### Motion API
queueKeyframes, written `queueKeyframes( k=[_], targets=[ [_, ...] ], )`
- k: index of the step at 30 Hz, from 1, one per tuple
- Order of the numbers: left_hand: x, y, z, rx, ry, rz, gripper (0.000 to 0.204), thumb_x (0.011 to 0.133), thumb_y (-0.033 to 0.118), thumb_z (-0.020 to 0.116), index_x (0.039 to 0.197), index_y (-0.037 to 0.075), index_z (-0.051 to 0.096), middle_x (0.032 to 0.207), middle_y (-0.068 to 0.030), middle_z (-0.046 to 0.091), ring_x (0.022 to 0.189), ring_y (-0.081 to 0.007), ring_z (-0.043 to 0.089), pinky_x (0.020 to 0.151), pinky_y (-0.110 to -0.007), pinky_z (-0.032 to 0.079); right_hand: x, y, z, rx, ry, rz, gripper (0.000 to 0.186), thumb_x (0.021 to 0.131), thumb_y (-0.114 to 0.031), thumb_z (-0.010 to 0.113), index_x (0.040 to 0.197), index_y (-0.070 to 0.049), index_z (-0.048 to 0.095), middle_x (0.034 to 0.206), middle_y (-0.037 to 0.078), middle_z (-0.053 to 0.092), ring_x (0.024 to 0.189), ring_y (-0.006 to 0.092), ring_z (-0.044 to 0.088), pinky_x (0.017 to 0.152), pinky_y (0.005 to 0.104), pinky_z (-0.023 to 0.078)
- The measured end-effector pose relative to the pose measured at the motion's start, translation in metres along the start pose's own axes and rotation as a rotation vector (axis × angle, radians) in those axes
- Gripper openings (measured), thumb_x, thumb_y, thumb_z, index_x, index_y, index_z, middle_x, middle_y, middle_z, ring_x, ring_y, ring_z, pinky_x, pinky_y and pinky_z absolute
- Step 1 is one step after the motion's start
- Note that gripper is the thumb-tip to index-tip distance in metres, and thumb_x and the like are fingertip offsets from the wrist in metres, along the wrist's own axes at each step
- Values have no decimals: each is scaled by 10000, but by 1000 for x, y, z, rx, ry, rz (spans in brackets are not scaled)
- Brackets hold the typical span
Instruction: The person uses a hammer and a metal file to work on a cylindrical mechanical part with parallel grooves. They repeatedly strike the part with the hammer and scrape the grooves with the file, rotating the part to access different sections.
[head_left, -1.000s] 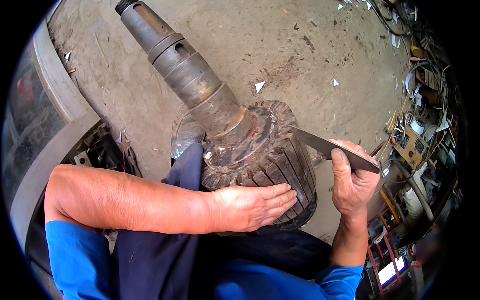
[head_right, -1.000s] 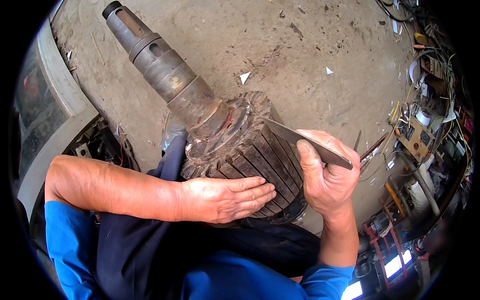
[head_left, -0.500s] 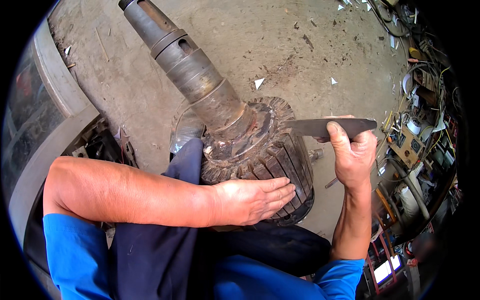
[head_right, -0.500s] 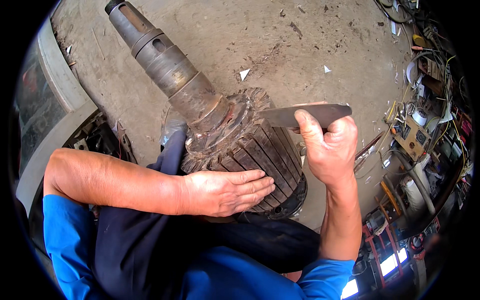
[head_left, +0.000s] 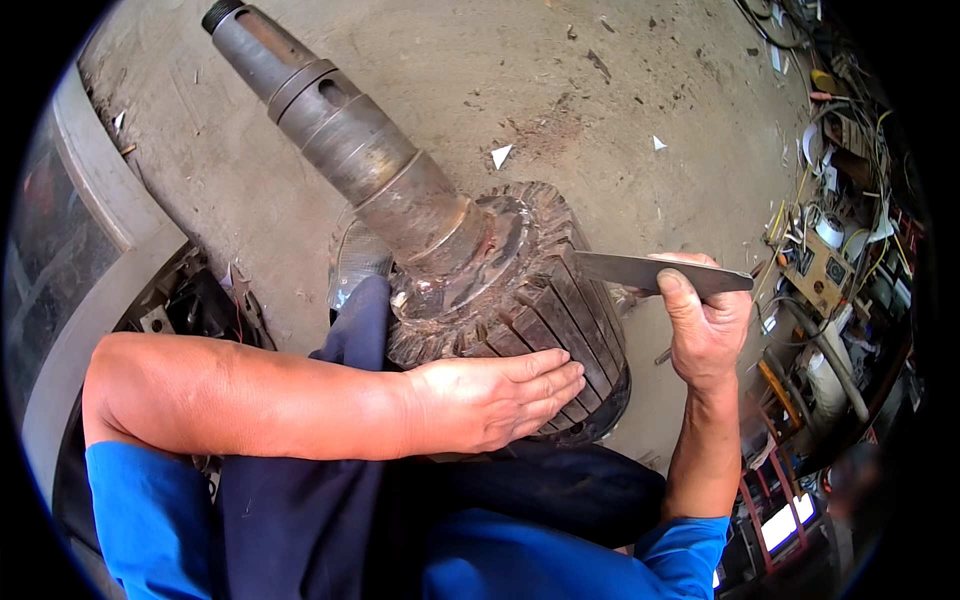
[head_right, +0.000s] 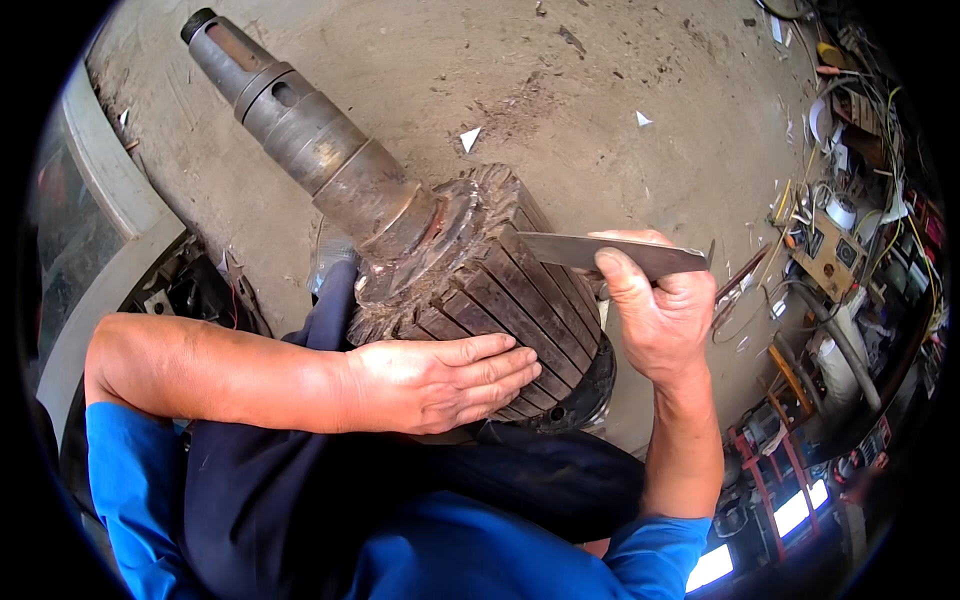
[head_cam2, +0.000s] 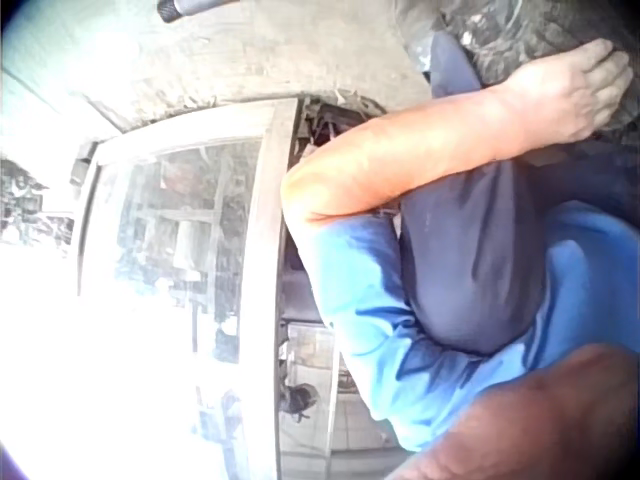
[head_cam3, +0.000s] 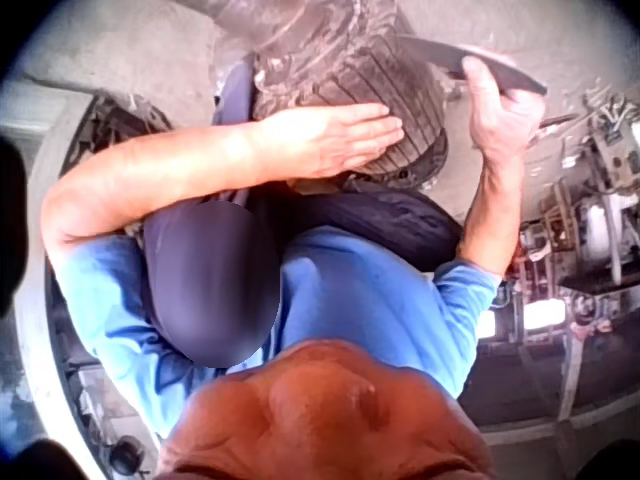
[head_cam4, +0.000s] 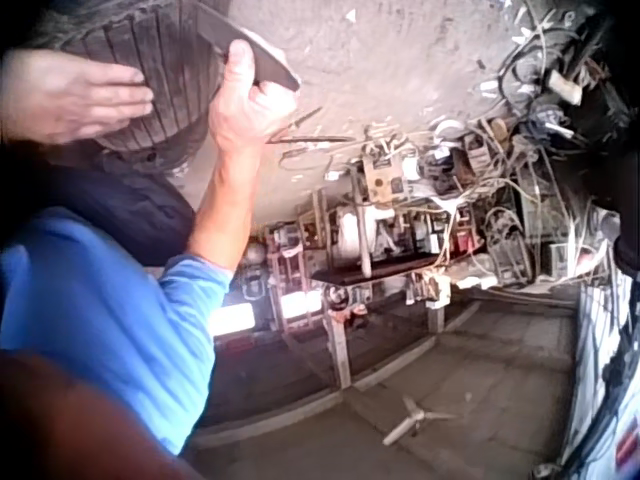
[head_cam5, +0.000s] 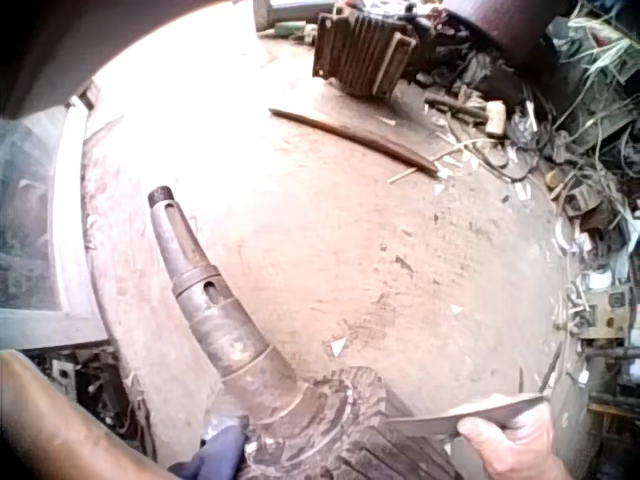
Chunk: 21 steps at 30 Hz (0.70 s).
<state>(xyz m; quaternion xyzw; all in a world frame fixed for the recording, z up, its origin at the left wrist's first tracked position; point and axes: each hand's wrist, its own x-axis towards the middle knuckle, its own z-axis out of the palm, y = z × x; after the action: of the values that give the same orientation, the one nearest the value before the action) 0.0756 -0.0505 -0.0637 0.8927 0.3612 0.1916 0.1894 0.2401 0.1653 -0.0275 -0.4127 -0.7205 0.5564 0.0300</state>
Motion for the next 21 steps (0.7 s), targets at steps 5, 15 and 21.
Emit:
queueKeyframes(
  k=[5,15,21],
  targets=[
    [6,-7,-12,-30,-77,18,519,1019,251,506,1468,23,628,1652,-178,534,1557,-314,487,1312,-494,363,21,6,-5,-79,-140,141,304,1025,-222,729,912,52,798,744,117,774,671,168,725,631,336,561],
    [21,-11,-27,-42,-273,49,562,1006,270,528,1538,103,598,1703,-144,487,1580,-306,461,1305,-501,355,-10,16,-24,-170,-90,-162,202,1001,-140,740,870,14,744,678,160,671,593,296,683,567,396,509],
    [22,-8,-29,-81,-328,41,555,1015,271,539,1545,116,601,1709,-129,489,1581,-294,467,1303,-510,339,-9,52,-28,150,-147,214,246,1030,-187,747,907,26,757,766,99,768,671,157,704,621,366,552]
  ],
)
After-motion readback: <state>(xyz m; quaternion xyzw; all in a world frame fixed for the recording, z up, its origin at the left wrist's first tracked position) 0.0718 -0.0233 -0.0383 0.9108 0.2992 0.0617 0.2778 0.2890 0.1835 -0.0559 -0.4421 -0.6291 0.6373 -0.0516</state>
